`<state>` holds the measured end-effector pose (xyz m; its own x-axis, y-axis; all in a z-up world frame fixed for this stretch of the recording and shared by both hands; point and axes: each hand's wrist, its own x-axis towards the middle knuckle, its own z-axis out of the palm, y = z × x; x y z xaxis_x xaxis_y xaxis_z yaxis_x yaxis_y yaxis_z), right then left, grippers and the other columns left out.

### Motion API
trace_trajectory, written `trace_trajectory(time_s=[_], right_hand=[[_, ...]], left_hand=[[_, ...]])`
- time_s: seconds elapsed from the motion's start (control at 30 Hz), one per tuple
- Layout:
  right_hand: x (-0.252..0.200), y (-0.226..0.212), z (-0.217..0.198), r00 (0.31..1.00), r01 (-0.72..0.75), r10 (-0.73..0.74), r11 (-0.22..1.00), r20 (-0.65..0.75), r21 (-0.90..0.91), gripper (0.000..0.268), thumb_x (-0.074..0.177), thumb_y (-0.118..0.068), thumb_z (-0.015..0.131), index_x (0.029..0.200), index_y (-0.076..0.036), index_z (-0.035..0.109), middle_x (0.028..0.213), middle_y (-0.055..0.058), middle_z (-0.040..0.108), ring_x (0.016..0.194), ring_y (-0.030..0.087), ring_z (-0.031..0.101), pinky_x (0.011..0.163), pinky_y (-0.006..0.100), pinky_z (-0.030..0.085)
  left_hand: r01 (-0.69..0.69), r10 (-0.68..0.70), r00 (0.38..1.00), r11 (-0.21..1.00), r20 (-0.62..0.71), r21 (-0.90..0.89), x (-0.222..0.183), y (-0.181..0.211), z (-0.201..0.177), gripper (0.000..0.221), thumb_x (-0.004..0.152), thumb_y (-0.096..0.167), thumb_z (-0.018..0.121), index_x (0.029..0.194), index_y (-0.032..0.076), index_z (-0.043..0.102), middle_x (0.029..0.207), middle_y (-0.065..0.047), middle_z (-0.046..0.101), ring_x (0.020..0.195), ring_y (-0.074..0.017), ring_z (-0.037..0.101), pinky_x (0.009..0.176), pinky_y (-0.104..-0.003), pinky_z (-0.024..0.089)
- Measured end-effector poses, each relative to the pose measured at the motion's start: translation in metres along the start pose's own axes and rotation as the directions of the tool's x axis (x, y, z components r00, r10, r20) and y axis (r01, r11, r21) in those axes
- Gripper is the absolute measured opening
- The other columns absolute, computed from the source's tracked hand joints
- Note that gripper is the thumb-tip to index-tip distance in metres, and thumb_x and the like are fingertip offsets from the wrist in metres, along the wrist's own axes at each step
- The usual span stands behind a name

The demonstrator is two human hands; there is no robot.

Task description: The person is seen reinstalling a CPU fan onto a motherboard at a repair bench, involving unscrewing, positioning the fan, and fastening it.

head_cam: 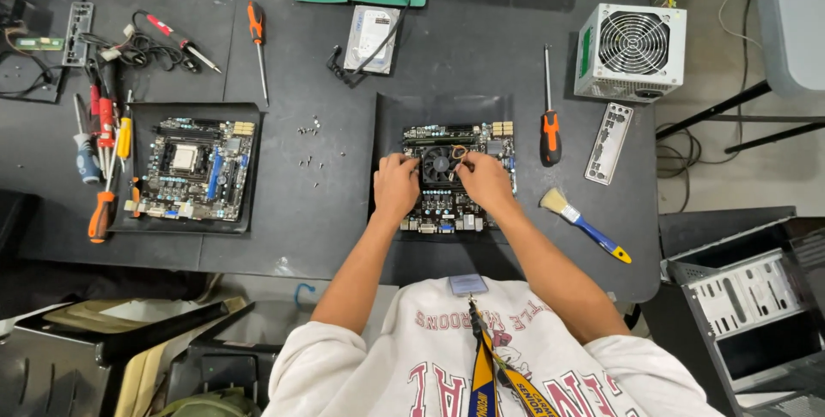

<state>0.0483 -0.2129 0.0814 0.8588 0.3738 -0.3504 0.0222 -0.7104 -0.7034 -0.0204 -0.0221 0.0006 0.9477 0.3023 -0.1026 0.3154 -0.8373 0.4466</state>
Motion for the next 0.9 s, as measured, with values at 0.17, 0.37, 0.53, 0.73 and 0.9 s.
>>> trace_trajectory(time_s=[0.17,0.37,0.53,0.73,0.9], right_hand=[[0.004,0.01,0.002,0.999,-0.051,0.05,0.996,0.019,0.072,0.035,0.102,-0.018,0.058,0.128,0.002,0.07,0.104,0.022,0.075,0.089,0.033,0.075,0.065,0.041,0.062],[0.009,0.01,-0.004,0.998,-0.063,0.06,0.976,0.02,0.206,0.037,0.098,-0.016,0.062,0.128,0.005,0.068,0.115,0.028,0.071,0.096,0.037,0.074,0.068,0.042,0.063],[0.022,0.035,-0.01,0.99,0.029,-0.065,0.963,0.125,0.268,0.05,0.085,-0.005,0.064,0.131,0.012,0.063,0.108,0.028,0.068,0.093,0.036,0.071,0.075,0.048,0.059],[0.024,0.04,-0.011,0.947,0.312,-0.308,0.95,0.093,-0.026,0.035,0.086,0.004,0.063,0.12,0.009,0.067,0.113,0.026,0.064,0.099,0.042,0.068,0.079,0.053,0.058],[0.037,0.066,0.006,0.89,0.442,-0.456,0.869,-0.013,-0.222,0.023,0.09,-0.003,0.068,0.113,-0.003,0.068,0.097,0.012,0.069,0.086,0.031,0.071,0.069,0.043,0.058]], left_hand=[[-0.002,0.002,1.0,0.999,0.001,-0.036,0.002,-0.012,0.002,0.021,0.1,0.024,0.063,0.114,0.014,0.076,0.117,-0.003,0.061,0.117,-0.0243,0.056,0.092,-0.041,0.05],[-0.076,0.071,0.994,0.995,-0.077,-0.064,0.005,-0.013,0.01,0.021,0.102,0.025,0.061,0.115,0.015,0.073,0.109,-0.004,0.067,0.11,-0.0249,0.062,0.091,-0.041,0.049],[-0.05,0.049,0.995,0.999,-0.083,-0.01,0.005,-0.013,0.015,0.017,0.097,0.025,0.064,0.111,0.019,0.073,0.104,-0.004,0.068,0.107,-0.0287,0.063,0.09,-0.046,0.049],[-0.019,0.019,0.999,1.0,-0.03,-0.024,0.012,-0.012,0.007,0.017,0.097,0.025,0.065,0.11,0.02,0.075,0.103,0.0,0.07,0.105,-0.0249,0.066,0.088,-0.043,0.052],[-0.067,0.07,0.993,0.997,0.099,-0.037,0.02,-0.015,-0.006,0.019,0.097,0.022,0.067,0.114,0.017,0.075,0.106,-0.004,0.071,0.107,-0.0277,0.065,0.091,-0.047,0.049]])
